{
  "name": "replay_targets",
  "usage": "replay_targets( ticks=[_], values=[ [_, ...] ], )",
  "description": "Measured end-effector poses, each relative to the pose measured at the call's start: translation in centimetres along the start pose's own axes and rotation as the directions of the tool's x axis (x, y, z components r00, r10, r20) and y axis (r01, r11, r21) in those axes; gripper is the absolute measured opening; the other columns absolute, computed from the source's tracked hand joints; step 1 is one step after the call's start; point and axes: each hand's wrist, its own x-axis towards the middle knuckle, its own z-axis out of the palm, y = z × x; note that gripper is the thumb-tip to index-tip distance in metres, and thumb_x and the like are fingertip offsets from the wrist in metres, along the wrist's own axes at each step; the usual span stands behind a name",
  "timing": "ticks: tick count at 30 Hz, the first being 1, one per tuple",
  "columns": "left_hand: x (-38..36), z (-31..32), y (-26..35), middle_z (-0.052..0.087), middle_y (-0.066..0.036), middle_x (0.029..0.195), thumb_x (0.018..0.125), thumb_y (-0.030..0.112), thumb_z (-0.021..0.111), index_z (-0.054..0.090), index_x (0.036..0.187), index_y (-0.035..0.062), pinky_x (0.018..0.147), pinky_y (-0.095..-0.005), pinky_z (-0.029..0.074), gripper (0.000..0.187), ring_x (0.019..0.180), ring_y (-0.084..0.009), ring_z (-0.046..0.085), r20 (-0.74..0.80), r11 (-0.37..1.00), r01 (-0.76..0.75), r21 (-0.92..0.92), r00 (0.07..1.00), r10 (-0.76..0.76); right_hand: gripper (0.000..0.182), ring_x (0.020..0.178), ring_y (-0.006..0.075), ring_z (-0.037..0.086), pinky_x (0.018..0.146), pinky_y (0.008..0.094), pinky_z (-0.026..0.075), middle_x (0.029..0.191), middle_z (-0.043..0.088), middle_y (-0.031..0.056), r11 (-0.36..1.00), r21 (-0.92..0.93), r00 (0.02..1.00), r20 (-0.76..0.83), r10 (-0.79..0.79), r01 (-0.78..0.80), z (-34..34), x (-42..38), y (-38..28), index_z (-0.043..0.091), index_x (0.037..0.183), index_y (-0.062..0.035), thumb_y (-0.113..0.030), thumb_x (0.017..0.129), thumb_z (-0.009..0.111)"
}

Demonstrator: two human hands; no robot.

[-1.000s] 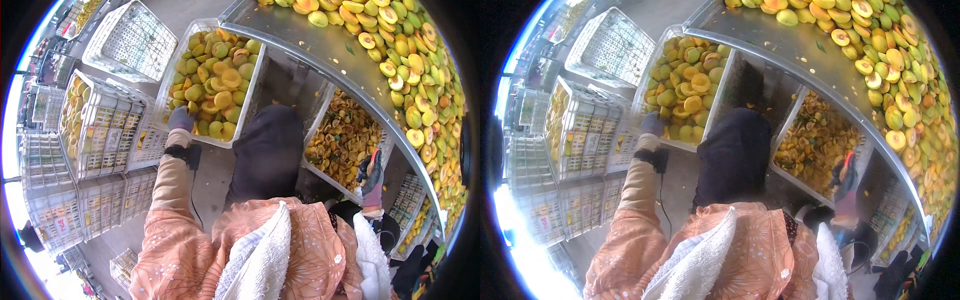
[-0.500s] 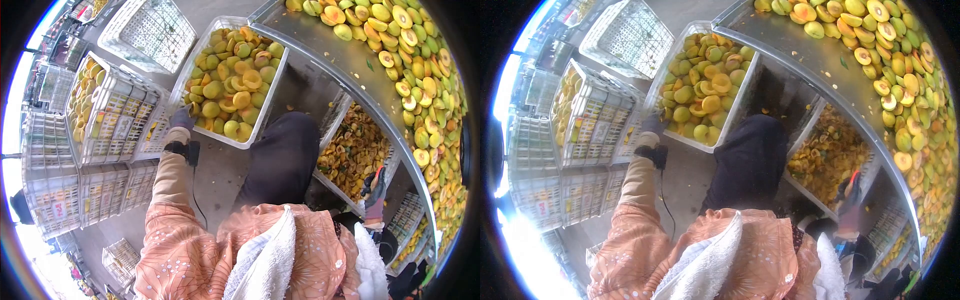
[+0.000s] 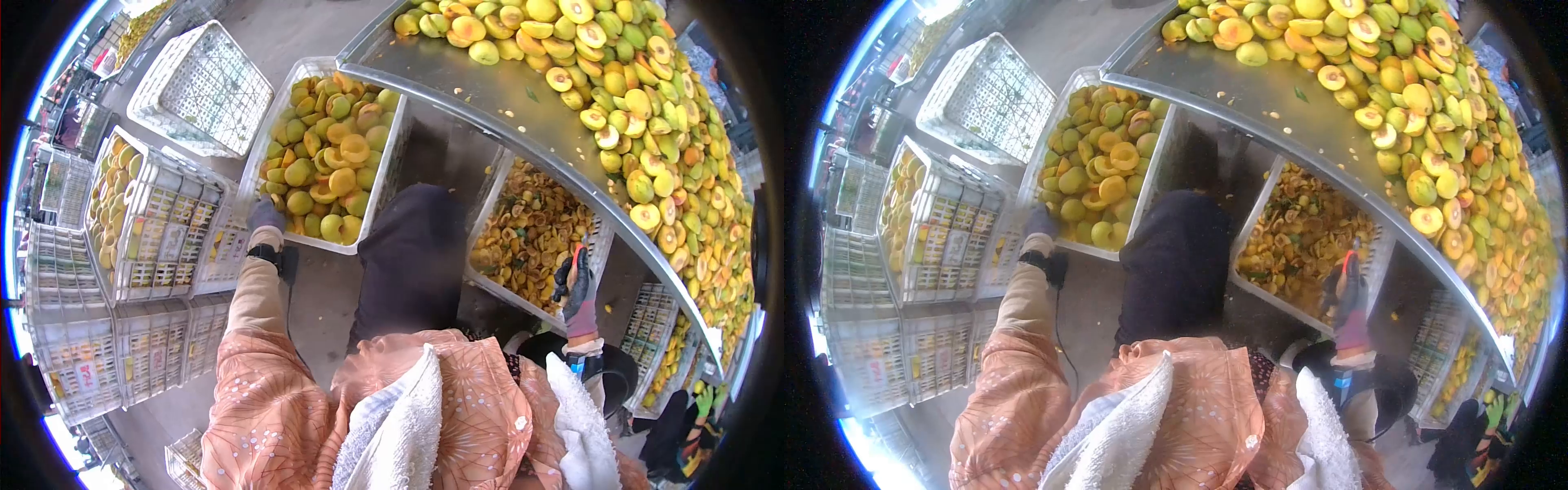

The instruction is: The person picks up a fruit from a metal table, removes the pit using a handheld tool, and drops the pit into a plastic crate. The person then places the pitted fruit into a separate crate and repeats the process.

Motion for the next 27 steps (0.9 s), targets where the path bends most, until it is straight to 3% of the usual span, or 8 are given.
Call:
replay_targets(
  ticks=[6,8,12,14,18,21,24,27],
  values=[
    [-1.0,-0.6,-1.8,0.062,-0.018,0.097,0.078,0.019,0.060,0.055,0.102,0.0077,0.077,-0.0420,0.047,0.027,0.092,-0.0341,0.059,-0.094,0.981,-0.160,-0.105,0.984,0.150,0.047,0.039,0.0128,0.041,0.035,0.0264,0.033,0.056,0.046,0.0030,0.999,0.045,1.000,-0.005,-0.020,0.020,-1.6,-1.1,-0.8,0.048,0.080,-0.0114,-0.058,0.082,0.051],
    [0.2,-0.3,-1.7,0.063,-0.018,0.093,0.078,0.021,0.064,0.058,0.100,0.0075,0.073,-0.0392,0.048,0.027,0.085,-0.0332,0.061,-0.304,0.884,-0.214,-0.416,0.949,0.087,0.047,0.039,0.0125,0.040,0.036,0.0261,0.033,0.053,0.044,0.0023,0.995,0.088,0.997,-0.057,-0.049,0.054,-1.3,-1.9,-2.1,0.049,0.078,-0.0111,-0.057,0.083,0.050],
    [-6.0,-11.5,11.0,0.065,-0.015,0.088,0.080,0.012,0.063,0.061,0.101,0.0010,0.067,-0.0314,0.048,0.024,0.075,-0.0239,0.062,-0.226,0.418,-0.328,-0.847,0.934,0.276,0.044,0.038,0.0097,0.039,0.036,0.0231,0.030,0.050,0.043,-0.0004,0.957,0.059,0.959,0.016,-0.284,0.283,-2.3,-3.9,-6.1,0.052,0.068,-0.0106,-0.050,0.087,0.050],
    [-10.9,-15.8,18.8,0.065,-0.015,0.089,0.082,0.010,0.061,0.060,0.103,-0.0021,0.069,-0.0305,0.047,0.024,0.077,-0.0236,0.063,-0.105,0.462,-0.314,-0.829,0.900,0.423,0.046,0.038,0.0080,0.038,0.036,0.0213,0.028,0.051,0.044,-0.0009,0.952,0.060,0.953,-0.052,-0.297,0.300,-3.2,-5.1,-9.5,0.052,0.068,-0.0101,-0.052,0.087,0.049],
    [-16.1,-16.6,30.2,0.065,-0.017,0.088,0.085,0.015,0.059,0.062,0.101,-0.0010,0.073,-0.0330,0.047,0.023,0.082,-0.0255,0.063,-0.498,-0.039,-0.816,-0.577,0.314,0.808,0.049,0.037,0.0075,0.037,0.035,0.0205,0.025,0.051,0.044,-0.0013,0.915,0.105,0.920,-0.084,-0.382,0.389,-4.7,-5.9,-13.1,0.052,0.068,-0.0093,-0.054,0.086,0.048],
    [-15.8,-18.8,37.6,0.065,-0.016,0.081,0.085,0.017,0.057,0.062,0.098,-0.0007,0.066,-0.0320,0.048,0.022,0.072,-0.0232,0.064,-0.498,-0.028,-0.866,-0.500,0.261,0.827,0.051,0.042,0.0087,0.041,0.039,0.0222,0.031,0.059,0.049,0.0020,0.900,0.162,0.913,-0.126,-0.388,0.404,-6.8,-4.8,-12.6,0.055,0.073,-0.0053,-0.054,0.086,0.047],
    [-10.4,-18.9,46.0,0.063,-0.014,0.068,0.084,0.021,0.057,0.062,0.091,-0.0006,0.049,-0.0318,0.045,0.023,0.047,-0.0203,0.059,-0.300,0.151,-0.708,-0.690,0.469,0.830,0.046,0.042,0.0087,0.041,0.038,0.0214,0.031,0.057,0.049,0.0028,0.909,0.202,0.929,-0.130,-0.345,0.366,-7.5,-4.4,-12.1,0.054,0.076,-0.0040,-0.048,0.089,0.048],
    [-2.7,-15.0,54.8,0.065,-0.016,0.079,0.078,0.027,0.062,0.063,0.095,0.0012,0.061,-0.0344,0.049,0.031,0.064,-0.0253,0.064,-0.341,0.328,-0.830,-0.451,0.500,0.796,0.039,0.043,0.0088,0.043,0.038,0.0216,0.032,0.057,0.051,0.0038,0.892,0.249,0.926,-0.081,-0.370,0.378,-8.0,-3.4,-11.6,0.054,0.077,-0.0042,-0.040,0.092,0.047]
  ],
)
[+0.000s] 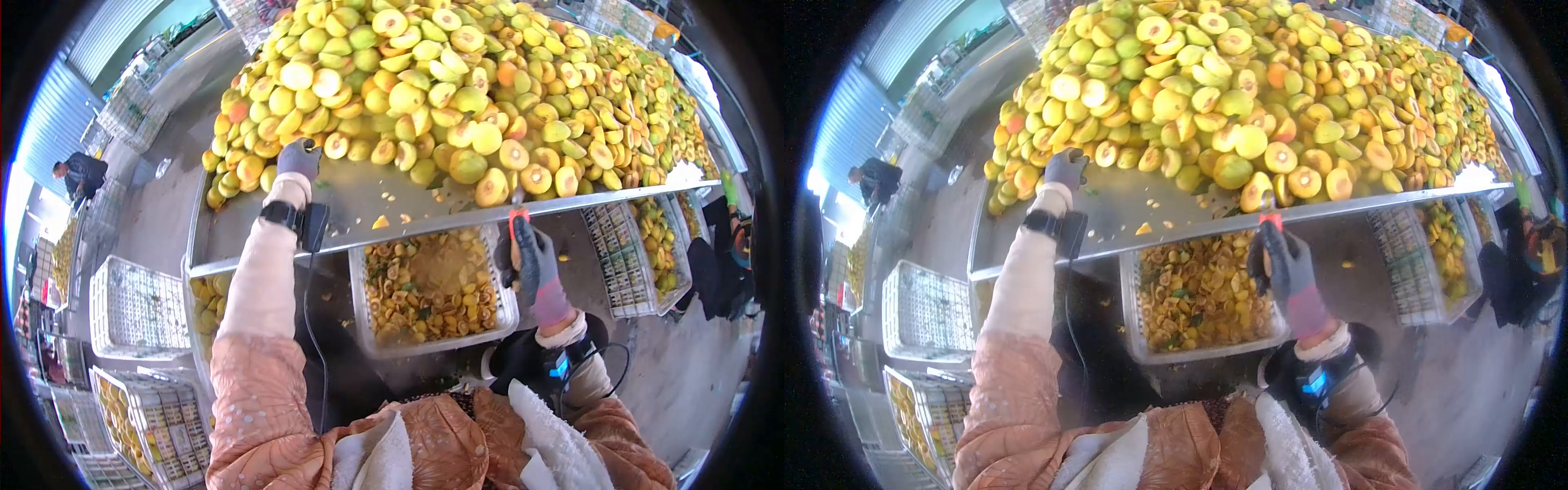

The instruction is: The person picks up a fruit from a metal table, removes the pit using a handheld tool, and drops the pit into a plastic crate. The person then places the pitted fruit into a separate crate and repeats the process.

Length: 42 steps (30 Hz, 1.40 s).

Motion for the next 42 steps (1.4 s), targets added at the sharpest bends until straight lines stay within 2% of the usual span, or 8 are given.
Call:
replay_targets(
  ticks=[5,17,20,26,29,37,40,42],
  values=[
    [3.6,3.2,2.5,0.062,-0.021,0.097,0.072,0.034,0.066,0.063,0.101,0.0030,0.082,-0.0394,0.046,0.043,0.095,-0.0332,0.059,0.079,0.915,-0.025,0.404,0.997,-0.008,0.035,0.044,0.0069,0.043,0.039,0.0209,0.032,0.057,0.051,0.0016,1.000,-0.018,1.000,-0.018,0.005,-0.006,0.1,0.6,0.1,0.054,0.079,-0.0038,-0.036,0.092,0.049],
    [-4.7,1.0,7.5,0.063,-0.017,0.098,0.070,0.026,0.071,0.057,0.106,0.0030,0.074,-0.0341,0.050,0.045,0.082,-0.0273,0.063,0.378,0.956,-0.286,-0.063,0.880,0.288,0.031,0.049,0.0049,0.043,0.043,0.0214,0.034,0.062,0.051,-0.0027,0.997,-0.078,0.999,0.040,0.028,-0.025,1.9,-1.0,1.7,0.061,0.091,-0.0035,-0.034,0.087,0.058],
    [-12.6,-0.5,12.1,0.059,-0.009,0.085,0.072,0.013,0.071,0.051,0.096,0.0001,0.044,-0.0219,0.045,0.033,0.066,-0.0152,0.061,0.365,0.537,0.248,-0.806,0.923,0.122,0.035,0.051,0.0030,0.040,0.045,0.0208,0.033,0.061,0.049,-0.0047,0.995,-0.102,0.995,0.100,-0.005,0.015,3.0,-2.5,2.0,0.062,0.098,-0.0036,-0.036,0.088,0.057],
    [-21.5,-0.5,15.1,0.057,-0.014,0.103,0.089,0.028,0.051,0.047,0.114,-0.0025,0.071,-0.0299,0.052,0.040,0.085,-0.0227,0.060,0.531,-0.184,0.576,-0.797,0.812,0.240,0.041,0.077,0.0410,0.056,0.067,0.0417,0.044,0.078,0.060,0.0222,0.826,-0.530,0.965,0.255,-0.058,0.190,5.1,-3.9,5.6,0.059,0.096,-0.0020,-0.041,0.088,0.050],
    [-23.2,0.6,15.4,0.056,-0.013,0.103,0.092,0.033,0.045,0.046,0.116,-0.0027,0.079,-0.0325,0.049,0.042,0.093,-0.0228,0.057,0.449,-0.097,0.441,-0.892,0.888,-0.098,0.040,0.080,0.0415,0.056,0.068,0.0422,0.045,0.081,0.061,0.0226,0.796,-0.541,0.953,0.265,-0.147,0.273,5.5,-3.9,7.2,0.059,0.095,-0.0023,-0.041,0.088,0.049],
    [-25.2,1.1,15.9,0.059,-0.010,0.097,0.089,0.028,0.048,0.053,0.105,0.0029,0.078,-0.0328,0.049,0.030,0.086,-0.0226,0.059,-0.049,0.727,-0.176,-0.664,0.980,0.192,0.038,0.087,0.0397,0.057,0.074,0.0407,0.045,0.087,0.062,0.0216,0.855,-0.482,0.963,0.261,-0.068,0.191,5.7,-4.2,6.8,0.059,0.100,-0.0047,-0.040,0.088,0.049],
    [-25.0,1.8,15.7,0.059,-0.010,0.096,0.090,0.032,0.046,0.053,0.104,0.0039,0.075,-0.0331,0.050,0.033,0.082,-0.0237,0.060,-0.204,0.818,-0.330,-0.471,0.943,0.263,0.033,0.070,0.0185,0.058,0.065,0.0342,0.044,0.074,0.060,0.0188,0.872,-0.464,0.967,0.251,-0.041,0.158,6.0,-4.2,7.0,0.058,0.094,0.0034,-0.029,0.090,0.052],
    [-24.4,2.2,16.5,0.059,-0.009,0.095,0.090,0.039,0.044,0.054,0.103,0.0047,0.071,-0.0334,0.050,0.038,0.080,-0.0247,0.060,0.297,0.002,0.303,-0.953,0.936,-0.188,0.043,0.088,0.0380,0.058,0.075,0.0402,0.045,0.088,0.062,0.0206,0.911,-0.397,0.968,0.252,-0.010,0.112,6.2,-4.1,8.0,0.060,0.099,-0.0048,-0.044,0.087,0.049]
  ],
)
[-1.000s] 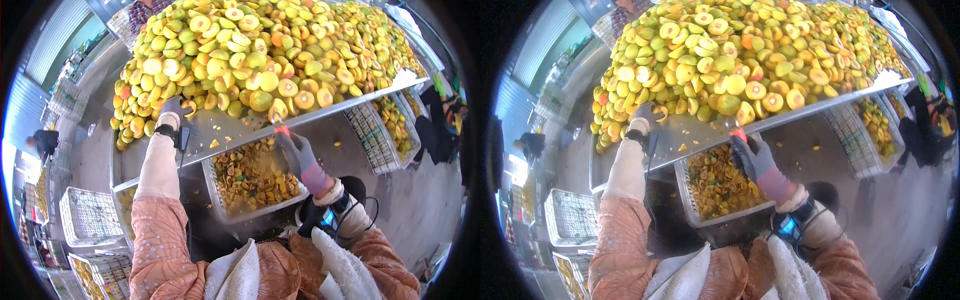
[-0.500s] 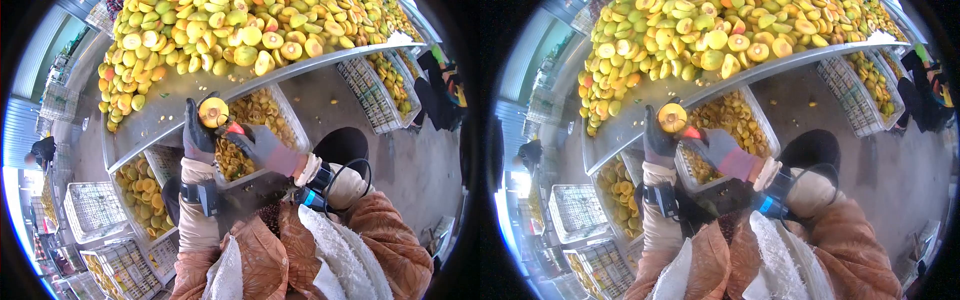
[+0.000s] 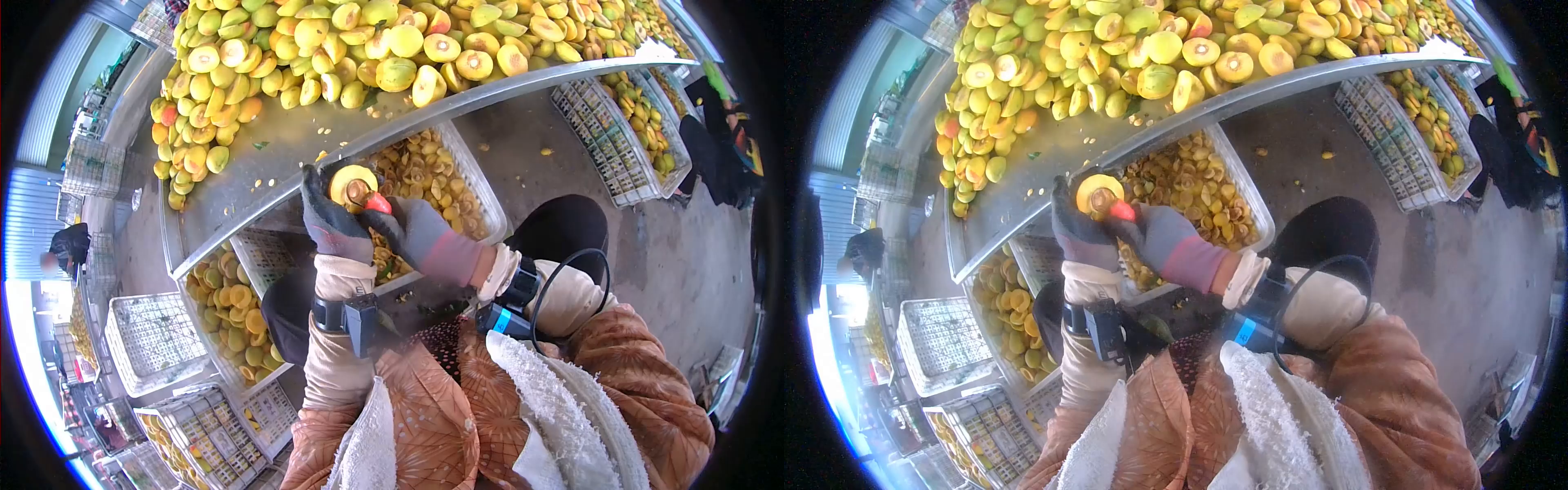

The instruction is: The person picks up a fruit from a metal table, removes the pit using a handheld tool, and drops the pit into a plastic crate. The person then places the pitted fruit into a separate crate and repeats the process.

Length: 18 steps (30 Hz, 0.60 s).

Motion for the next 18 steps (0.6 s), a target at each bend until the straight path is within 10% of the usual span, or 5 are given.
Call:
replay_targets(
  ticks=[7,9,13,15,18],
  values=[
    [0.5,-0.1,-1.2,0.059,-0.008,0.088,0.091,0.048,0.041,0.053,0.102,0.0047,0.067,-0.0334,0.050,0.046,0.077,-0.0231,0.059,-0.290,0.997,0.015,-0.073,0.956,-0.036,0.043,0.083,0.0387,0.059,0.070,0.0408,0.046,0.082,0.062,0.0225,0.994,-0.093,0.998,0.032,-0.053,0.055,0.1,0.0,0.3,0.061,0.097,-0.0035,-0.044,0.087,0.049],
    [0.5,-0.6,-1.3,0.060,-0.008,0.085,0.090,0.050,0.042,0.055,0.099,0.0047,0.065,-0.0326,0.049,0.048,0.074,-0.0220,0.058,-0.373,1.000,0.013,0.014,0.928,-0.006,0.034,0.082,0.0174,0.057,0.075,0.0341,0.045,0.084,0.062,0.0171,0.991,-0.040,0.967,0.218,0.132,-0.126,-0.4,0.0,-0.6,0.055,0.105,0.0037,-0.026,0.090,0.052],
    [0.1,-2.6,-1.2,0.061,-0.008,0.082,0.090,0.051,0.042,0.056,0.092,0.0052,0.064,-0.0308,0.049,0.048,0.070,-0.0212,0.058,-0.098,0.999,-0.042,0.006,0.994,0.043,0.036,0.076,0.0119,0.054,0.070,0.0299,0.044,0.078,0.060,0.0118,0.960,-0.173,0.944,0.288,-0.162,0.218,-0.7,0.1,2.7,0.056,0.104,0.0024,-0.030,0.090,0.052],
    [1.4,-4.9,-3.0,0.061,-0.009,0.079,0.091,0.050,0.039,0.057,0.085,0.0038,0.065,-0.0288,0.048,0.050,0.069,-0.0206,0.058,-0.138,0.805,-0.290,0.517,0.900,0.413,0.040,0.072,0.0067,0.051,0.063,0.0248,0.043,0.076,0.057,0.0036,0.960,0.015,0.882,0.399,0.250,-0.279,-1.7,0.0,-0.2,0.056,0.105,0.0013,-0.036,0.089,0.053],
    [0.4,-3.7,-3.0,0.060,-0.011,0.073,0.092,0.050,0.035,0.056,0.083,0.0015,0.065,-0.0291,0.048,0.053,0.066,-0.0210,0.059,-0.145,0.706,-0.355,0.613,0.828,0.542,0.044,0.054,0.0089,0.048,0.047,0.0254,0.036,0.061,0.053,-0.0002,0.921,0.269,0.868,0.480,0.124,-0.280,-1.4,0.7,0.9,0.060,0.085,-0.0029,-0.046,0.087,0.053]
  ],
)
